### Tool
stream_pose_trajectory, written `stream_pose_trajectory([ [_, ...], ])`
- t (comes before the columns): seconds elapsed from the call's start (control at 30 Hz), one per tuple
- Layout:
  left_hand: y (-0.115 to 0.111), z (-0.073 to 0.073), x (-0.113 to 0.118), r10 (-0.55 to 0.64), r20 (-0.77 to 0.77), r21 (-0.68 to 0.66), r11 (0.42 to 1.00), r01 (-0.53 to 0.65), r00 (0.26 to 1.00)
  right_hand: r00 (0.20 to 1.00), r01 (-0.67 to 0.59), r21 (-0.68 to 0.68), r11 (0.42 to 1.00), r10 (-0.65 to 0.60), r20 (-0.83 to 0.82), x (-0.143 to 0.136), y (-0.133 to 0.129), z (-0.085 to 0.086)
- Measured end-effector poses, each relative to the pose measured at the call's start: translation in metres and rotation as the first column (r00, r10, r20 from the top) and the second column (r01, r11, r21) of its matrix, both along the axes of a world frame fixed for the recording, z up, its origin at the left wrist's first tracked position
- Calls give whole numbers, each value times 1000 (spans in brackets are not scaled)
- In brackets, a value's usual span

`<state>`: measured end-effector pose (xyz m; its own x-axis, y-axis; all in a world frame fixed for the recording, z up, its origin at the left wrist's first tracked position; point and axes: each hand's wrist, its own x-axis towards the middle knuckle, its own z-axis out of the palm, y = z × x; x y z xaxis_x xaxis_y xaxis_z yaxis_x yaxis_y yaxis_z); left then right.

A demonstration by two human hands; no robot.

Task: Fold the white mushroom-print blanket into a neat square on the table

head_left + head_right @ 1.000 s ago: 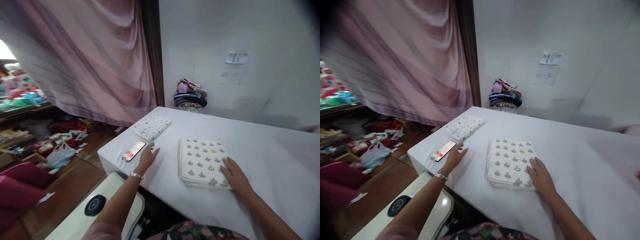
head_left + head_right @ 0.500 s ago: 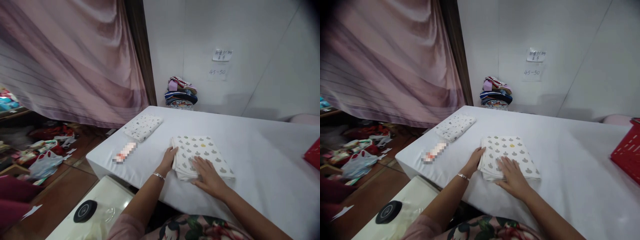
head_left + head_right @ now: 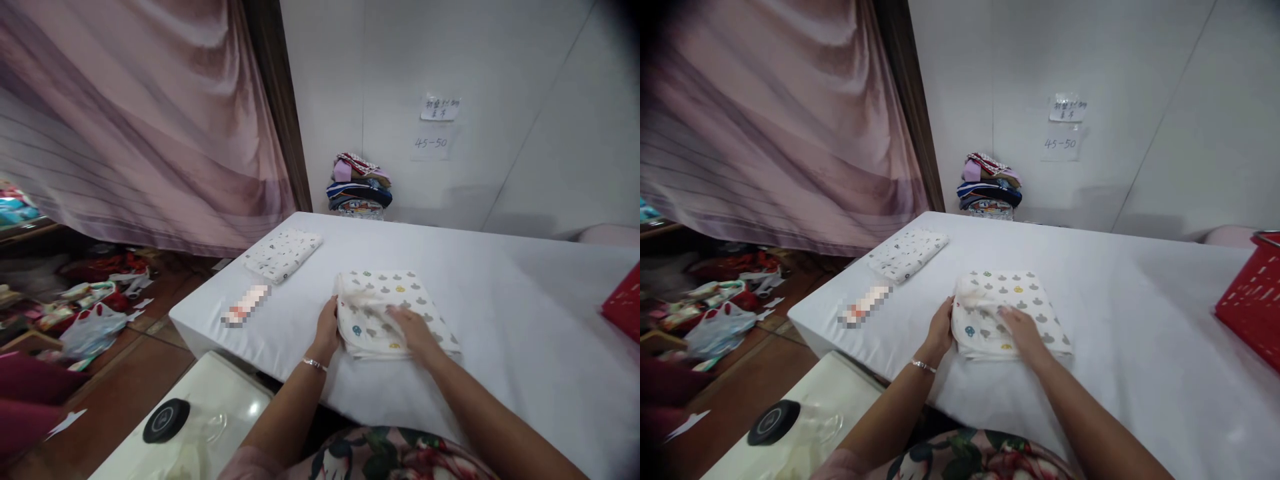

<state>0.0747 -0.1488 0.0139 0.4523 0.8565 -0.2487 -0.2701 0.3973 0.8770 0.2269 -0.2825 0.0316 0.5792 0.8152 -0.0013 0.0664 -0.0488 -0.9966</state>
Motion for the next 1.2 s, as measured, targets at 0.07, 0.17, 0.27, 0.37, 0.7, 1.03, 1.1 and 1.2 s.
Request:
stream_pose_trajectory([
  [0.07,0,-4,-4,83,-131,141,988,-64,988,942,151,110,982,-109,-317,37,-4,15],
  [0.17,-4,-2,-10,82,-269,203,979,-27,960,787,458,309,834,-218,-577,104,-25,35],
  [0.27,-10,3,-10,0,-354,264,959,100,935,632,711,298,638,-394,-667,147,-61,31],
  [0.37,-17,4,-7,14,-467,398,896,196,884,604,681,42,731,-528,-597,149,-99,7],
  [0.7,-55,15,-12,-28,-571,656,586,476,821,822,497,-116,860,-509,-256,99,-162,-20],
  [1.03,-9,43,-7,-1,-509,570,749,338,861,786,528,-23,849,-499,-366,95,-157,25],
  [1.1,0,79,0,46,-387,578,791,203,921,793,583,143,799,-522,-314,95,-154,50],
  [1.2,3,137,13,20,-134,602,796,66,991,760,645,359,674,-614,-212,98,-159,92],
])
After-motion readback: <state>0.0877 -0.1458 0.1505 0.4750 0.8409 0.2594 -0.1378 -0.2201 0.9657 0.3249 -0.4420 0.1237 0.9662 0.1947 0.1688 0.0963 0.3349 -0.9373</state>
